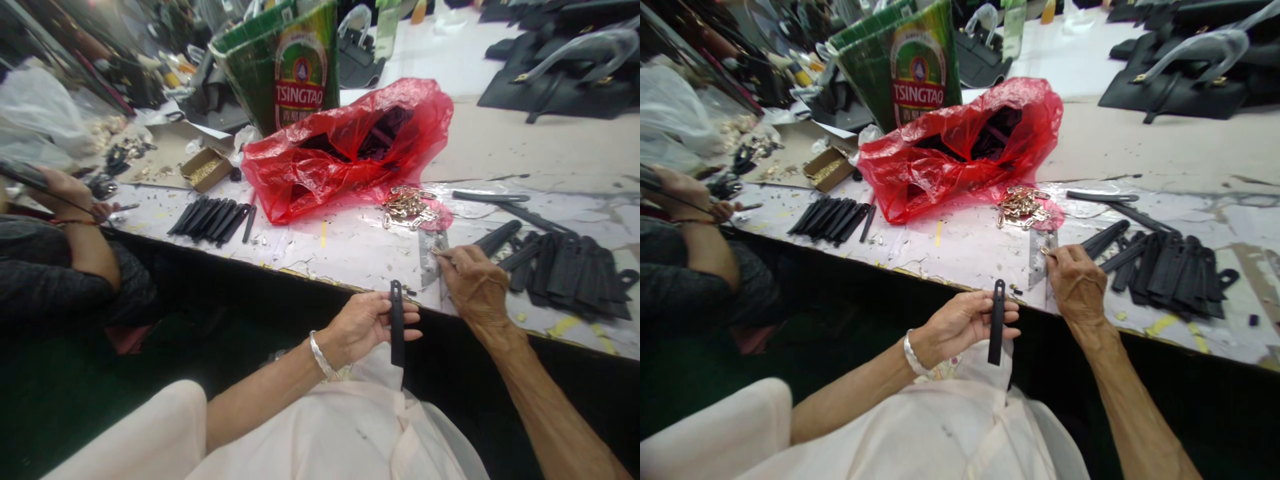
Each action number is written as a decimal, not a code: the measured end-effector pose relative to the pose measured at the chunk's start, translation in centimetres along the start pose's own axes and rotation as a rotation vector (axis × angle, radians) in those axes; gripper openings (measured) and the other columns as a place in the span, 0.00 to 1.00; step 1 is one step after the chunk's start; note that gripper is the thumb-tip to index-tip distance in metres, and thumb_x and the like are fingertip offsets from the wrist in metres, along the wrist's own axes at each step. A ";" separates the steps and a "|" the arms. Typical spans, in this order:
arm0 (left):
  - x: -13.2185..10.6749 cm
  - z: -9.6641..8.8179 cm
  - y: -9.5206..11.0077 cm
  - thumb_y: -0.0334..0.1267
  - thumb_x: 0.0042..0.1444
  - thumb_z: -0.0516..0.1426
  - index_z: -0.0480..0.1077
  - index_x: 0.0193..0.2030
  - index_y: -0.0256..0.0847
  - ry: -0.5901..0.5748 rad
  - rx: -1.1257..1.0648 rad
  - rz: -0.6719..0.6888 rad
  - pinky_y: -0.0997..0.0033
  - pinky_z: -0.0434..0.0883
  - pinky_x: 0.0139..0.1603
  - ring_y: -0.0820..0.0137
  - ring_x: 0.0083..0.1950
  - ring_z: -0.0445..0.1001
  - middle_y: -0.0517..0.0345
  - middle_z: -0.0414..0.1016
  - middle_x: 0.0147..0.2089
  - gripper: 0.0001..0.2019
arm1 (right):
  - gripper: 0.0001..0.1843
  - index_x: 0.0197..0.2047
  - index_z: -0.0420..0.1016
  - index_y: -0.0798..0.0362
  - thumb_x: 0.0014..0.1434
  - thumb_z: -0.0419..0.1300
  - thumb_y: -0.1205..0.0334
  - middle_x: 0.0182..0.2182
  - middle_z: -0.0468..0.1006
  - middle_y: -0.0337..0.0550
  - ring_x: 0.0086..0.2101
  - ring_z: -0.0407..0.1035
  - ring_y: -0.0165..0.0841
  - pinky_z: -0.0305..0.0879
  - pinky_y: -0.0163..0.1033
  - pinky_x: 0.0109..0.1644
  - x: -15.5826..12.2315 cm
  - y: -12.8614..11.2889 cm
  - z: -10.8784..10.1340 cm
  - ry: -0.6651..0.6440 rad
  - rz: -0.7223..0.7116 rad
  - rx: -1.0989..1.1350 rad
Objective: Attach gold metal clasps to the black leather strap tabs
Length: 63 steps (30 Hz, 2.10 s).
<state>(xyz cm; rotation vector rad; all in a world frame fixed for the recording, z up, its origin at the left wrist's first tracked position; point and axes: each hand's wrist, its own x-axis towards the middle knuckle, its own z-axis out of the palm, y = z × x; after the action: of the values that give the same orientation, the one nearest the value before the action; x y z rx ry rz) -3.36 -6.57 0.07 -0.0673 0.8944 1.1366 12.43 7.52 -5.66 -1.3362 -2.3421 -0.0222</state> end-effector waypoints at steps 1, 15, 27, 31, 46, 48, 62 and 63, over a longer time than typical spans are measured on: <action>-0.1 0.1 0.0 0.20 0.55 0.50 0.72 0.37 0.28 0.005 0.001 -0.014 0.41 0.67 0.56 0.64 0.39 0.76 0.46 0.76 0.36 0.10 | 0.09 0.37 0.77 0.57 0.64 0.57 0.65 0.37 0.77 0.51 0.34 0.70 0.39 0.58 0.38 0.35 0.1 0.1 0.0 0.001 0.001 0.015; -0.2 0.0 -0.1 0.23 0.56 0.50 0.73 0.36 0.27 -0.009 -0.003 -0.060 0.51 0.71 0.52 0.63 0.40 0.77 0.41 0.77 0.40 0.10 | 0.08 0.36 0.76 0.56 0.63 0.57 0.64 0.35 0.78 0.52 0.35 0.71 0.41 0.60 0.39 0.39 0.6 0.8 0.0 -0.033 0.014 0.063; -0.4 -0.2 -1.0 0.19 0.52 0.50 0.72 0.36 0.28 0.011 0.062 0.019 0.44 0.69 0.56 0.62 0.42 0.77 0.41 0.76 0.41 0.11 | 0.05 0.37 0.77 0.60 0.61 0.60 0.68 0.36 0.77 0.52 0.34 0.68 0.40 0.56 0.38 0.36 0.4 0.7 1.0 -0.002 0.062 -0.013; -0.7 0.0 -1.2 0.18 0.53 0.48 0.72 0.38 0.27 0.024 0.058 0.001 0.42 0.66 0.59 0.61 0.45 0.76 0.40 0.76 0.43 0.13 | 0.06 0.39 0.77 0.60 0.63 0.60 0.68 0.37 0.77 0.53 0.35 0.68 0.38 0.55 0.37 0.37 0.2 0.6 1.1 0.005 0.070 -0.014; -0.6 -1.0 -2.1 0.24 0.54 0.52 0.68 0.43 0.29 -0.008 0.236 0.044 0.79 0.59 0.25 0.80 0.23 0.64 0.57 0.68 0.29 0.10 | 0.08 0.36 0.79 0.57 0.61 0.60 0.63 0.33 0.77 0.50 0.32 0.70 0.38 0.59 0.38 0.36 -0.5 0.5 0.7 0.078 0.011 0.135; -0.6 -1.6 -2.2 0.28 0.54 0.54 0.66 0.48 0.31 0.006 0.282 0.061 0.79 0.55 0.24 0.81 0.22 0.62 0.61 0.65 0.28 0.14 | 0.08 0.35 0.78 0.56 0.61 0.58 0.62 0.32 0.78 0.48 0.32 0.71 0.38 0.63 0.38 0.38 -0.9 1.1 0.7 0.125 0.017 0.207; -1.4 -2.1 -1.8 0.55 0.56 0.57 0.66 0.52 0.31 -0.097 0.570 0.274 0.77 0.48 0.23 0.81 0.24 0.55 0.60 0.64 0.31 0.28 | 0.08 0.36 0.77 0.53 0.58 0.58 0.61 0.35 0.77 0.48 0.31 0.70 0.39 0.61 0.39 0.35 0.3 -0.1 0.2 0.000 0.134 0.259; -1.6 -2.0 -1.8 0.56 0.58 0.55 0.66 0.52 0.31 -0.117 0.607 0.288 0.77 0.49 0.22 0.80 0.24 0.56 0.58 0.65 0.31 0.28 | 0.07 0.34 0.77 0.53 0.57 0.58 0.62 0.34 0.76 0.48 0.31 0.69 0.39 0.60 0.39 0.34 0.5 -0.2 0.2 -0.016 0.148 0.263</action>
<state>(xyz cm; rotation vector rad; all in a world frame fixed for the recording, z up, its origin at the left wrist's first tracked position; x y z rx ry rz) -3.27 -9.60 -0.93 0.6358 1.1328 1.0746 11.95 7.84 -5.55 -1.3739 -2.1628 0.3314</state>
